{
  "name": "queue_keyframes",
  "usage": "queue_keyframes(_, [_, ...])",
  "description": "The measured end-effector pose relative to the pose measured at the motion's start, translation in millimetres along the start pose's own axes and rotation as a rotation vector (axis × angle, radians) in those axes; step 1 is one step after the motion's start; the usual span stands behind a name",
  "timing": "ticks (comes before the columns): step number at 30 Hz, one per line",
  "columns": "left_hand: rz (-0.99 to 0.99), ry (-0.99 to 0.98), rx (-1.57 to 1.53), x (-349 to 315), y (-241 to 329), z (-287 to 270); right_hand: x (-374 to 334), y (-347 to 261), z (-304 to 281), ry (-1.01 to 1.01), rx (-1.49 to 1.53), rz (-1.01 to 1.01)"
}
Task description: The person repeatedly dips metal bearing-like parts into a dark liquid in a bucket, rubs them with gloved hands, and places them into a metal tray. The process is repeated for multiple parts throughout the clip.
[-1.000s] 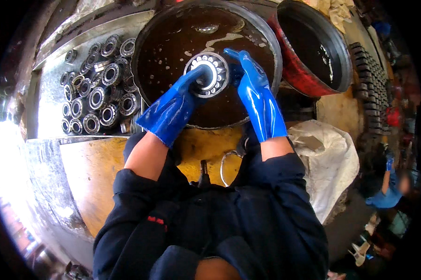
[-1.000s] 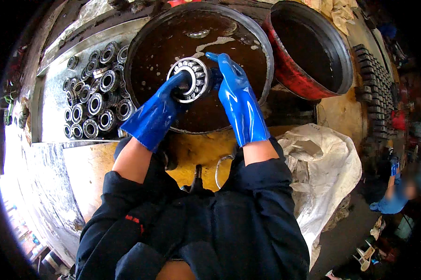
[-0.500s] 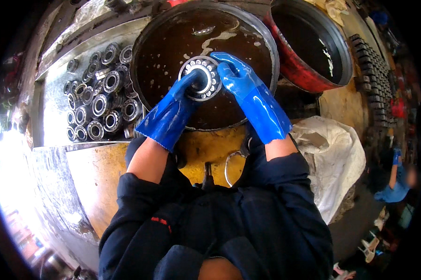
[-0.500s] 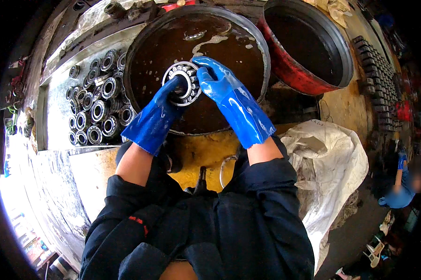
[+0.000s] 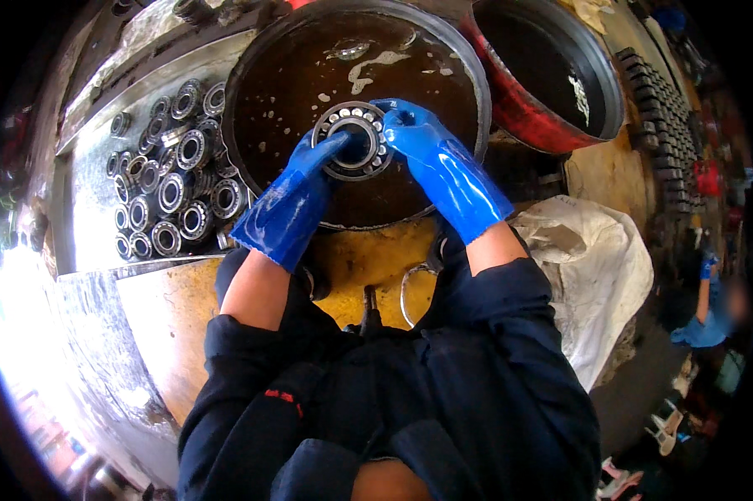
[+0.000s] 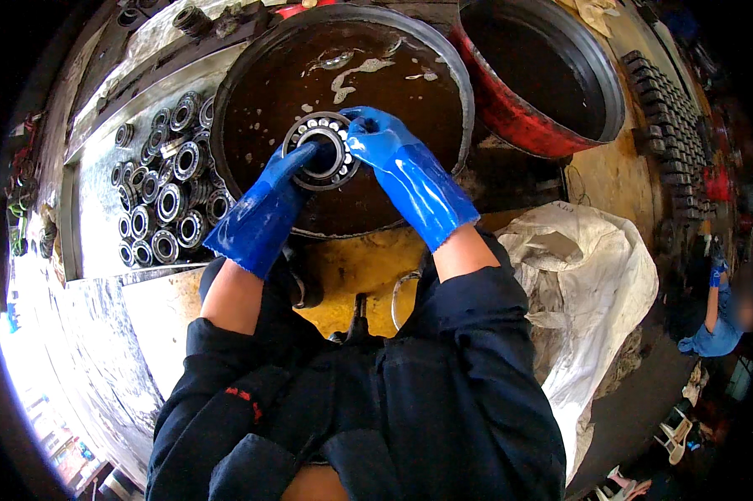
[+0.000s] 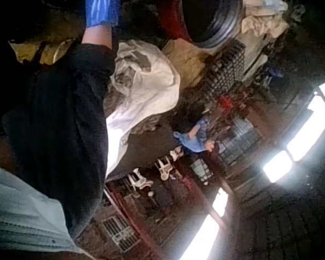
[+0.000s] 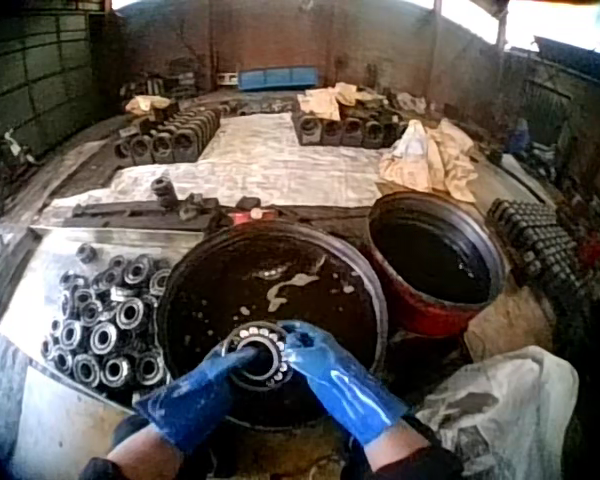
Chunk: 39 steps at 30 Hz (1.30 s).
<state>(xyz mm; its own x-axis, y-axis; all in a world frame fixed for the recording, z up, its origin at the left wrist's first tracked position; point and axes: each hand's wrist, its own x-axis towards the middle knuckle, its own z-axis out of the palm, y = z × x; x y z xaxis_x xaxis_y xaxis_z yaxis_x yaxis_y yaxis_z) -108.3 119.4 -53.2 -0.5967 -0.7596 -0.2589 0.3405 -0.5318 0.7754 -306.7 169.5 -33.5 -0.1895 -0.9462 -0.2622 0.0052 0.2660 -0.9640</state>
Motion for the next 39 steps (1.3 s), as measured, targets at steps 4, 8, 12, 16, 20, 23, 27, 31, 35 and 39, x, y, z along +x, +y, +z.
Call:
queue_keyframes(4, [-0.047,0.071,-0.073,-1.6,-8.1,-4.7,-6.0,-0.4,0.1,0.056,-0.021,-0.045])
queue_keyframes(8, [-0.074,0.006,-0.054,1.9,-6.7,-8.1,-13.0,-9.1,-3.6,0.027,0.197,0.055])
queue_keyframes(12, [-0.081,-0.073,-0.013,-0.3,-0.9,0.3,-0.1,7.8,-15.2,-0.057,0.35,0.017])
queue_keyframes(16, [-0.042,-0.077,0.071,-8.7,5.5,-4.6,-1.7,10.2,-3.0,-0.027,0.194,0.077])
queue_keyframes(20, [-0.067,-0.093,-0.02,-26.3,14.7,19.5,-39.6,-16.7,8.7,0.102,-0.036,0.101])
queue_keyframes(23, [-0.057,-0.087,-0.037,-38.7,12.8,15.1,-44.2,-10.4,20.1,0.088,-0.028,0.071])
queue_keyframes(27, [-0.027,-0.056,-0.017,-52.9,14.3,-2.2,-41.9,-16.2,31.8,0.011,0.016,0.113])
queue_keyframes(31, [0.061,0.0,0.142,-67.3,32.4,-37.5,-29.9,-10.4,31.5,-0.055,0.088,0.104])
queue_keyframes(35, [0.177,0.189,0.223,-83.6,96.7,-82.3,-20.9,12.9,12.3,0.0,0.133,0.094])
queue_keyframes(39, [0.26,0.6,0.969,-114.6,168.9,-150.1,-14.6,23.0,19.6,-0.023,0.058,0.1])
